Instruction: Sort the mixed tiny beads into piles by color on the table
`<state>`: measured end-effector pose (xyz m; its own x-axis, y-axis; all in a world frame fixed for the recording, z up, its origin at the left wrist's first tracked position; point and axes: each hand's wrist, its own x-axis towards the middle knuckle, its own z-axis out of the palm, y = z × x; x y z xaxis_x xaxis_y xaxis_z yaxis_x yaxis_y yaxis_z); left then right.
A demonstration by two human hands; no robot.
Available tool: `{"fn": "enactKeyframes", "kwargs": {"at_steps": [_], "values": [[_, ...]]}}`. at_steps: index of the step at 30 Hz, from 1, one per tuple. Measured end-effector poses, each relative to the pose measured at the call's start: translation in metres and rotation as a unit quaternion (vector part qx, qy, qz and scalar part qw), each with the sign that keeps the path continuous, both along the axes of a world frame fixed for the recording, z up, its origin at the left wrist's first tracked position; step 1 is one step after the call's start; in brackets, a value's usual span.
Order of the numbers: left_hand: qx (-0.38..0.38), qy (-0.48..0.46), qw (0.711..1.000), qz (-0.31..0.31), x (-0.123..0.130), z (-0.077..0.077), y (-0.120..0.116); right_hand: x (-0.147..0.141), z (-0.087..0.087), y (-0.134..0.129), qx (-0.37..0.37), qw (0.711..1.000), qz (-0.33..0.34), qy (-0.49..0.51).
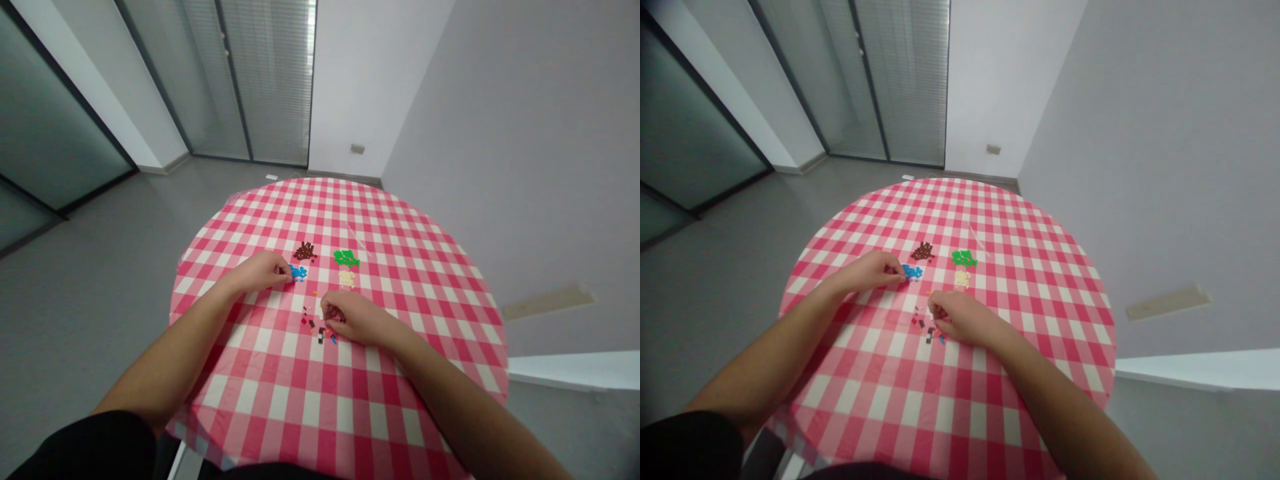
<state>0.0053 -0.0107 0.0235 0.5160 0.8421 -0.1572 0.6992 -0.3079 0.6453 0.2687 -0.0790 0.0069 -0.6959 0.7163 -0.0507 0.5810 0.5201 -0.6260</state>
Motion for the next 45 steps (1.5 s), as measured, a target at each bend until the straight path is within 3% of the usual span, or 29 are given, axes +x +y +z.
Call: {"fn": "enactKeyframes", "kwargs": {"at_steps": [6,16,22,26,30,35,39,45], "values": [[-0.025,0.024,0.999,-0.009,0.004,0.004,-0.002,-0.001,-0.002,-0.001,-0.011,1.0,0.011,-0.024],[-0.006,0.04,0.999,-0.009,0.006,-0.008,0.002,-0.004,0.002,-0.004,-0.014,0.999,0.0,-0.035],[0.009,0.038,0.999,-0.003,0.007,-0.013,0.002,0.002,0.006,-0.003,-0.015,0.99,-0.097,0.106],[0.017,0.042,0.999,-0.008,0.007,-0.013,0.002,0.007,0.001,0.003,0.007,0.957,-0.16,0.242],[0.026,0.04,0.999,0.014,0.007,-0.011,0.001,0.01,-0.008,0.008,0.025,0.929,-0.175,0.326],[0.066,-0.078,0.995,-0.004,0.018,-0.008,-0.007,0.007,-0.011,0.009,0.044,0.917,-0.177,0.355],[0.119,-0.197,0.972,-0.054,0.039,-0.008,-0.021,0.003,-0.014,0.009,0.043,0.916,-0.174,0.359],[0.154,-0.231,0.958,-0.066,0.058,-0.012,-0.033,-0.001,-0.019,0.009,0.021,0.919,-0.189,0.345]]}}
